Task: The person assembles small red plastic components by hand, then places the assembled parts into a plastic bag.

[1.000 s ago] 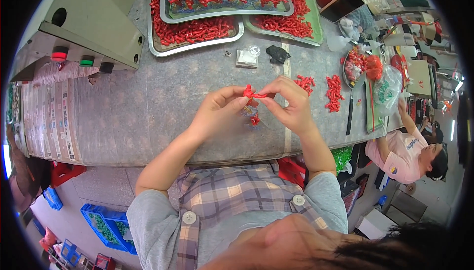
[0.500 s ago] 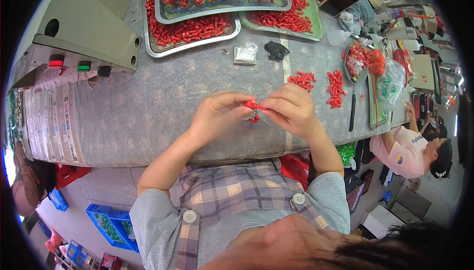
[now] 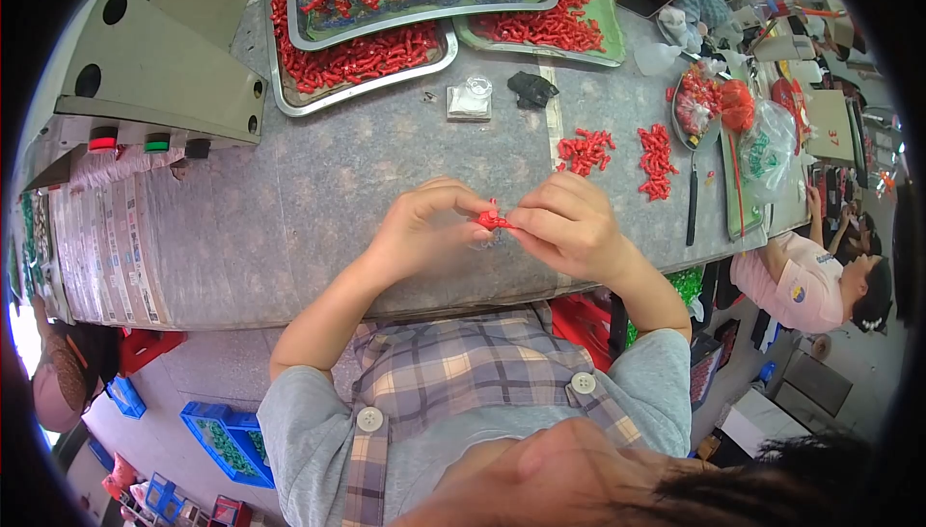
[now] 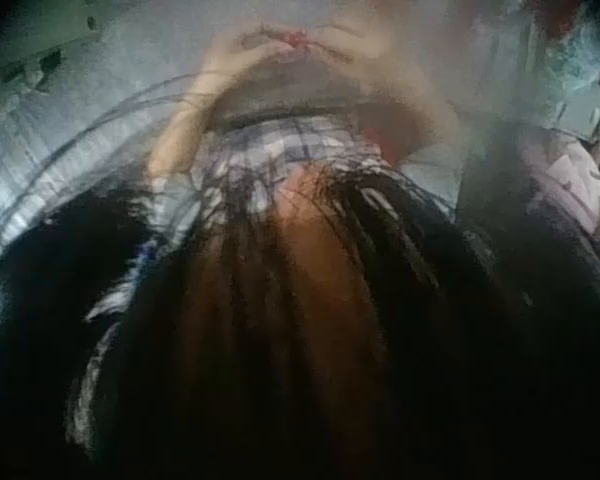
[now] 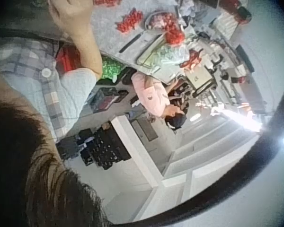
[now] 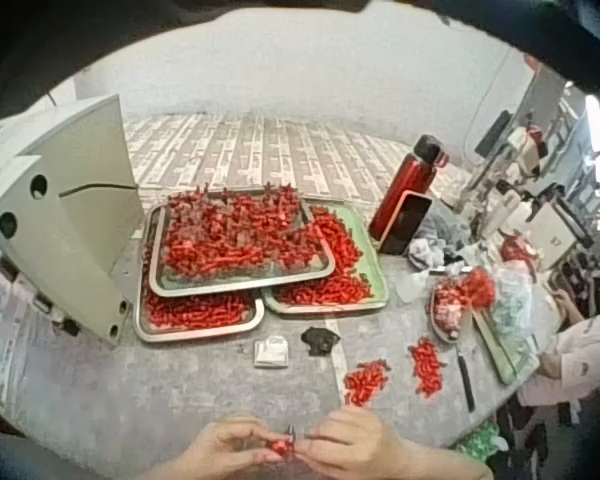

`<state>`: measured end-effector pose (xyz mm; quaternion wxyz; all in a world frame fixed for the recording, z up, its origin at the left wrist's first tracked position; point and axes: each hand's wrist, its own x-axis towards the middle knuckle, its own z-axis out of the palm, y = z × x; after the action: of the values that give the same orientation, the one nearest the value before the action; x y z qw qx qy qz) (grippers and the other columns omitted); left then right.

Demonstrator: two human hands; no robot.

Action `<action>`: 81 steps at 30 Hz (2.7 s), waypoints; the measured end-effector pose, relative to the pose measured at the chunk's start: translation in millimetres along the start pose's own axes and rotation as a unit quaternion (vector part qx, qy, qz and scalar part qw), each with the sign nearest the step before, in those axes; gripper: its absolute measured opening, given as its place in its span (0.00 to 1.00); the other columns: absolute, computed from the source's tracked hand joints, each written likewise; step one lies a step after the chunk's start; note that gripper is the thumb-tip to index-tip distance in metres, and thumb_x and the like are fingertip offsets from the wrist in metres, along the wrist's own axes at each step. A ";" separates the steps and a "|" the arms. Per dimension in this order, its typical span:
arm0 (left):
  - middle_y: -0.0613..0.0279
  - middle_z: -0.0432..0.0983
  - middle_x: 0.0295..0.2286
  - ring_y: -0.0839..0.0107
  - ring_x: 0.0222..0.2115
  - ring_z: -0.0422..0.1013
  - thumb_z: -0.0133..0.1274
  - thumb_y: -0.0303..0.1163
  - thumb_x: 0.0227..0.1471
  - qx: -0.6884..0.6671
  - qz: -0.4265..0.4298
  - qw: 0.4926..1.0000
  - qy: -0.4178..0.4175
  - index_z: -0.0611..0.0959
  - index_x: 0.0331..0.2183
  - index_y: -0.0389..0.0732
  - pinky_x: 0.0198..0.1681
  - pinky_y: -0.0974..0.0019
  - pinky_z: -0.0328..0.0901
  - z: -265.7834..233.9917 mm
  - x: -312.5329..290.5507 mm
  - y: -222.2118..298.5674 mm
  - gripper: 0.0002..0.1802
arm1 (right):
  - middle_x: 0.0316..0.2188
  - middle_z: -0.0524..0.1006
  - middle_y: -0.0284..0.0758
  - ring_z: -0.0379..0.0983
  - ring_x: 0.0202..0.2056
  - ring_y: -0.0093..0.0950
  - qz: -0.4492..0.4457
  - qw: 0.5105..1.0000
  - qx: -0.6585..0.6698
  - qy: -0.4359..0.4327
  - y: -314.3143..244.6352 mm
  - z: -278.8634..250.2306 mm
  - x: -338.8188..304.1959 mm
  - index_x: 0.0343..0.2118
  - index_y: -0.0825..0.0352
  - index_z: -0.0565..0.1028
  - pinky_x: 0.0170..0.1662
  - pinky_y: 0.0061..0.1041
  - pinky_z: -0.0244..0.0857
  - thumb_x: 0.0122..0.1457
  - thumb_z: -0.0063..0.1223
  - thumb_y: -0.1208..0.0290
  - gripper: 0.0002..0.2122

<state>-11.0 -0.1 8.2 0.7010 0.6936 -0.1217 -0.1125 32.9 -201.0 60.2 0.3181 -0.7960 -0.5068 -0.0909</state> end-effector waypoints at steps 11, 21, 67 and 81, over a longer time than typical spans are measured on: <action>0.66 0.75 0.27 0.79 0.30 0.70 0.59 0.23 0.39 -0.106 -0.062 0.992 0.000 0.80 0.28 0.39 0.35 0.73 0.65 0.7 -2.4 1.8 0.09 | 0.22 0.71 0.32 0.66 0.21 0.29 0.038 0.998 0.043 0.004 -4.0 1.1 1.6 0.25 0.66 0.74 0.23 0.26 0.58 0.36 0.60 0.79 0.10; 0.67 0.76 0.25 0.81 0.27 0.69 0.57 0.22 0.42 -0.166 -0.132 0.977 -0.031 0.79 0.26 0.37 0.32 0.75 0.65 -1.1 -3.5 5.5 0.04 | 0.22 0.71 0.32 0.67 0.24 0.30 0.086 0.994 0.067 -0.028 -11.0 1.2 -0.9 0.24 0.65 0.72 0.26 0.26 0.60 0.41 0.59 0.77 0.07; 0.64 0.75 0.24 0.76 0.26 0.70 0.59 0.25 0.39 -0.097 -0.057 0.992 -0.050 0.80 0.25 0.37 0.32 0.73 0.64 -3.4 -3.6 7.5 0.06 | 0.21 0.69 0.33 0.65 0.21 0.28 -0.009 1.000 0.000 0.015 -16.7 7.3 -5.5 0.25 0.69 0.72 0.23 0.25 0.59 0.40 0.58 0.78 0.08; 0.62 0.74 0.25 0.73 0.26 0.71 0.49 0.30 0.51 -0.468 -0.230 0.852 -0.049 0.76 0.27 0.39 0.34 0.70 0.66 2.1 -3.1 -5.8 0.06 | 0.17 0.71 0.33 0.69 0.20 0.23 0.255 0.936 0.164 -0.177 -9.6 -10.9 33.9 0.24 0.69 0.71 0.22 0.21 0.61 0.48 0.54 0.75 0.04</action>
<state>-14.6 -1.1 2.4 0.8898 0.2852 0.0739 -0.3485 42.4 -179.4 88.5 0.3620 -0.8386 -0.3427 0.2196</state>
